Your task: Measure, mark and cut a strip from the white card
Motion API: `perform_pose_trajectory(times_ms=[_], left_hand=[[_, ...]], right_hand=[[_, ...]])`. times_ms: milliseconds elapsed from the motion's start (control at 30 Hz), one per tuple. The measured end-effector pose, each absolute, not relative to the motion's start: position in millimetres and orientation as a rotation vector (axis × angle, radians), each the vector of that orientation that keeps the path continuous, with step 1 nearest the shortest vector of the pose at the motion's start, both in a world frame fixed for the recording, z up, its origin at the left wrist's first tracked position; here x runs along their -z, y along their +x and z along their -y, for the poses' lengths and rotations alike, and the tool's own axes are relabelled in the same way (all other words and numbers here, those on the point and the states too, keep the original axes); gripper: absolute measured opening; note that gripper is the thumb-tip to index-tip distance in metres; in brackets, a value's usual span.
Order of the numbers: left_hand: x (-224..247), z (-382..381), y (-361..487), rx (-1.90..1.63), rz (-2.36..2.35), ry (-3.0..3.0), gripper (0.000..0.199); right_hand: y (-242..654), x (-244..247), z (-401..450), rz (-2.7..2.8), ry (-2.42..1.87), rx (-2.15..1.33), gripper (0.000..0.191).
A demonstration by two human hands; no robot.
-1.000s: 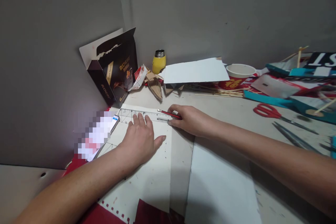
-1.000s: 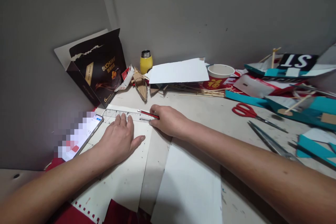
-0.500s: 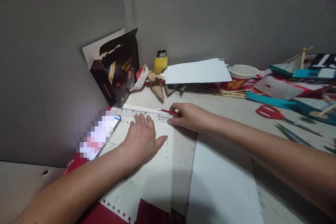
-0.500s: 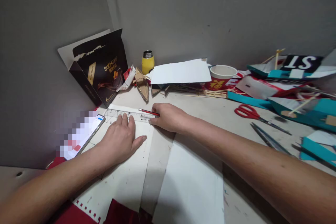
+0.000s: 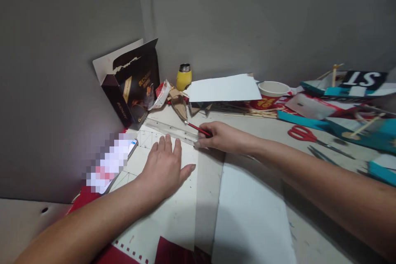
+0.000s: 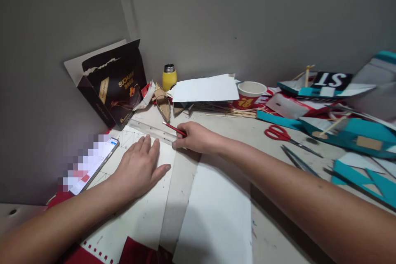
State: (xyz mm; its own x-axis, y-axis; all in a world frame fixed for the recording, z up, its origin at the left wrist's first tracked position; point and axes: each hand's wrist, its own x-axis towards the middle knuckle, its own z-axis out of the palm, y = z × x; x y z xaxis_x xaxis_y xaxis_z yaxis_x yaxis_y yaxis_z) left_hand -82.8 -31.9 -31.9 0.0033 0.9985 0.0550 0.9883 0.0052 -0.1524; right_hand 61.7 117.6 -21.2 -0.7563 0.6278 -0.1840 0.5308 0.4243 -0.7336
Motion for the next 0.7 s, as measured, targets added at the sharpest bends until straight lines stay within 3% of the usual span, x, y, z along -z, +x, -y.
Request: perform_pose_trajectory(times_ms=[233,333,467,700], left_hand=[[15,50,-66,0.125,1.721,-2.503,0.06],[18,54,-48,0.029,1.457,-2.748,0.065],[26,55,-25,-0.214,1.34,-2.91,0.072],[32,69,-15,-0.273,1.3,-2.906,0.078]], right_hand=[[162,-19,-111,1.938,-1.201,-1.503,0.039],[223,-29,-94,1.574,-1.319,-1.536,0.036],[285,-26,-62,1.427,-1.469,-1.489,0.04],[314,3,-18,1.568,-1.563,-1.616,0.051]])
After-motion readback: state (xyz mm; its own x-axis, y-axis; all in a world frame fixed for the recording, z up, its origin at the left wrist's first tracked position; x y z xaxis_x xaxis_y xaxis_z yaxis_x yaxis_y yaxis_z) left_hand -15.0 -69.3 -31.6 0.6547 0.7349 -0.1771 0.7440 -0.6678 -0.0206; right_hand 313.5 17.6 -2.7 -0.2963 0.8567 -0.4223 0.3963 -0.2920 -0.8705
